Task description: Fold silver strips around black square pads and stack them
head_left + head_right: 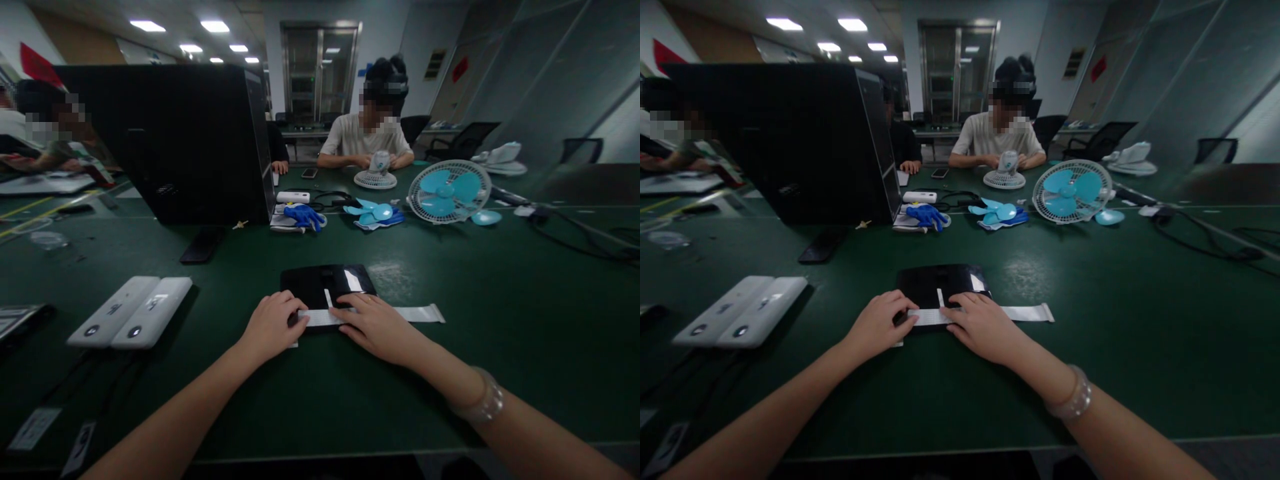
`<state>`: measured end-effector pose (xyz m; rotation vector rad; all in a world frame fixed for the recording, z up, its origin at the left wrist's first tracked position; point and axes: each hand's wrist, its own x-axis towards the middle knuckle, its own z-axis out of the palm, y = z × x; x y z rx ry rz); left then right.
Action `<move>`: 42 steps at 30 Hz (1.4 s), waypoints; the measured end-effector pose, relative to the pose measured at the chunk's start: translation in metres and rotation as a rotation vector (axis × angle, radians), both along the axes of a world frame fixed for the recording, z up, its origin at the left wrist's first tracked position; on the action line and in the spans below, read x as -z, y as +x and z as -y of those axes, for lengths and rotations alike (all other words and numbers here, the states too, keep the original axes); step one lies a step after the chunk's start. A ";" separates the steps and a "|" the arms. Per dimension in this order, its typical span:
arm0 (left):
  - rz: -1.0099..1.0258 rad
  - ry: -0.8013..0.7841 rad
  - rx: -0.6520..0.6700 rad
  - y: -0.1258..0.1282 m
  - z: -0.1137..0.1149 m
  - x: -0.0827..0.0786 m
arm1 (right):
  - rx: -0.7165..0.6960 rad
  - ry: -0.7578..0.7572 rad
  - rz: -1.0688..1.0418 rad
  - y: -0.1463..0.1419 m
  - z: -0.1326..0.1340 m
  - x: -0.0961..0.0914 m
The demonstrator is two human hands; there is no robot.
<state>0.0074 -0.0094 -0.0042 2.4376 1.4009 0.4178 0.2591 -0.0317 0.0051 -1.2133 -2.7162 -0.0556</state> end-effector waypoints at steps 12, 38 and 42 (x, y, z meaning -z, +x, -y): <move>0.022 0.001 -0.024 -0.001 0.000 -0.003 | -0.053 -0.037 -0.051 0.003 0.001 0.000; 0.105 0.017 0.086 -0.003 0.001 -0.011 | -0.075 -0.129 -0.095 -0.003 0.008 -0.008; 0.133 -0.014 0.120 -0.003 0.001 -0.012 | -0.060 -0.126 -0.065 -0.005 0.009 -0.007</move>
